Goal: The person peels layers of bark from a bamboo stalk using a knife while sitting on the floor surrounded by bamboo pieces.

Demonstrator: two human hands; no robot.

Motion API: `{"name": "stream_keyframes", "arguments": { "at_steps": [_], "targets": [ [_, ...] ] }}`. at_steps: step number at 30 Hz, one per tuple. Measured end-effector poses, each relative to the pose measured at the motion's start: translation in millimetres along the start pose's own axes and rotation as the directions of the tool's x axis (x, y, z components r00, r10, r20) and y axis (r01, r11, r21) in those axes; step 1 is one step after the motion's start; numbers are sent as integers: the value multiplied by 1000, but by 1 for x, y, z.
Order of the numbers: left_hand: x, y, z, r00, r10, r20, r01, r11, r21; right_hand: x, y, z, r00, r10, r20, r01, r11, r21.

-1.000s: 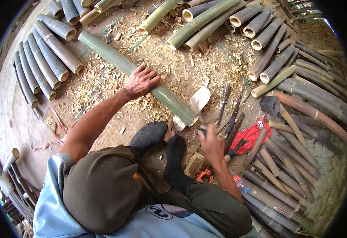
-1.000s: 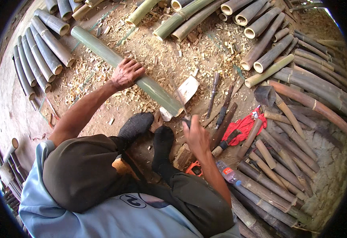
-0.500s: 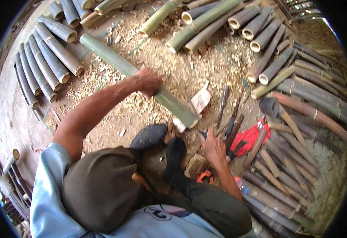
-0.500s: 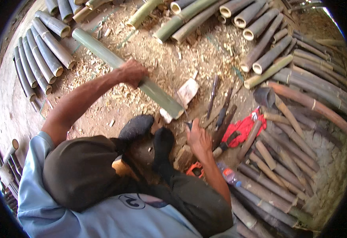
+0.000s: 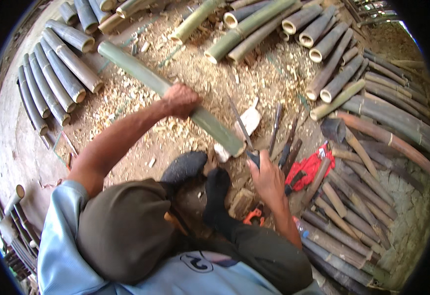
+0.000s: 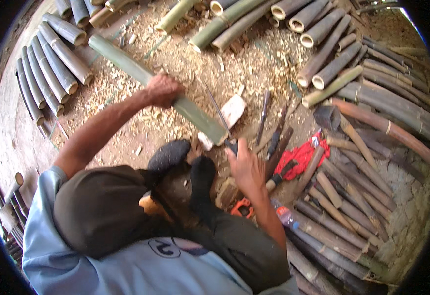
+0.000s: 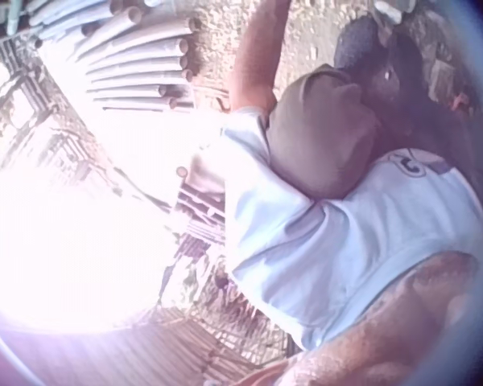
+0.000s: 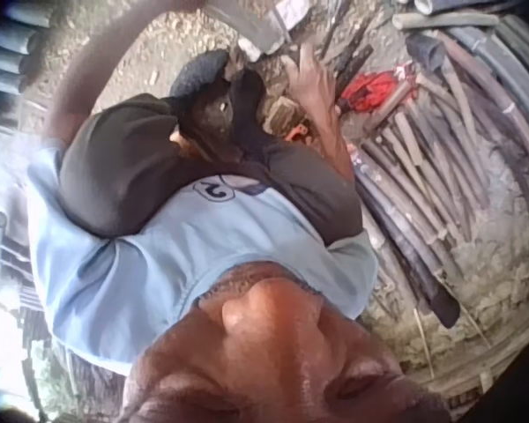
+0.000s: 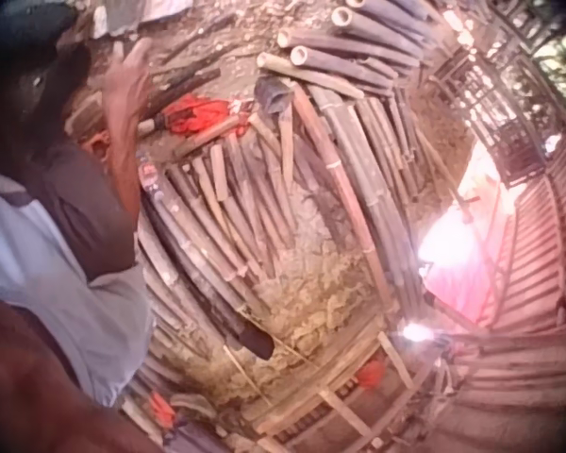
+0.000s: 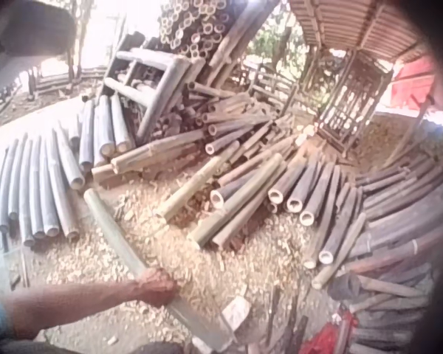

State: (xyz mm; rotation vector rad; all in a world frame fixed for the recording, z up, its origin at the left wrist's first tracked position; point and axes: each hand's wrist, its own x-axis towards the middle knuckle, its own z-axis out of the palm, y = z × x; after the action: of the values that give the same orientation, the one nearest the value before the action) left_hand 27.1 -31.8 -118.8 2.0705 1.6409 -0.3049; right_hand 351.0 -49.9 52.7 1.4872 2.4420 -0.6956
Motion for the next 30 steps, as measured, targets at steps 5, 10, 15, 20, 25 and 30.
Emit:
{"name": "stream_keyframes", "arguments": {
  "at_steps": [5,10,15,20,25,30],
  "targets": [
    [-9,-2,6,945,42,-323,-39,999,18,-12,9,18,925,-197,-326,269,944,191],
    [-13,13,22,918,84,-388,-86,996,12,-7,22,36,994,84,69,-69,977,-200],
    [-21,-5,27,910,44,-412,-45,999,8,-11,-24,3,935,-162,-315,213,968,135],
    [-5,5,23,883,109,-456,-124,992,-3,-9,31,44,996,87,-6,-87,994,-71],
    [-21,5,27,913,81,-401,-62,996,60,-14,-10,10,997,-15,-74,13,999,-32],
    [-18,4,10,892,76,-445,-62,997,46,-14,8,24,829,-283,-482,392,909,140]
  ]
}}
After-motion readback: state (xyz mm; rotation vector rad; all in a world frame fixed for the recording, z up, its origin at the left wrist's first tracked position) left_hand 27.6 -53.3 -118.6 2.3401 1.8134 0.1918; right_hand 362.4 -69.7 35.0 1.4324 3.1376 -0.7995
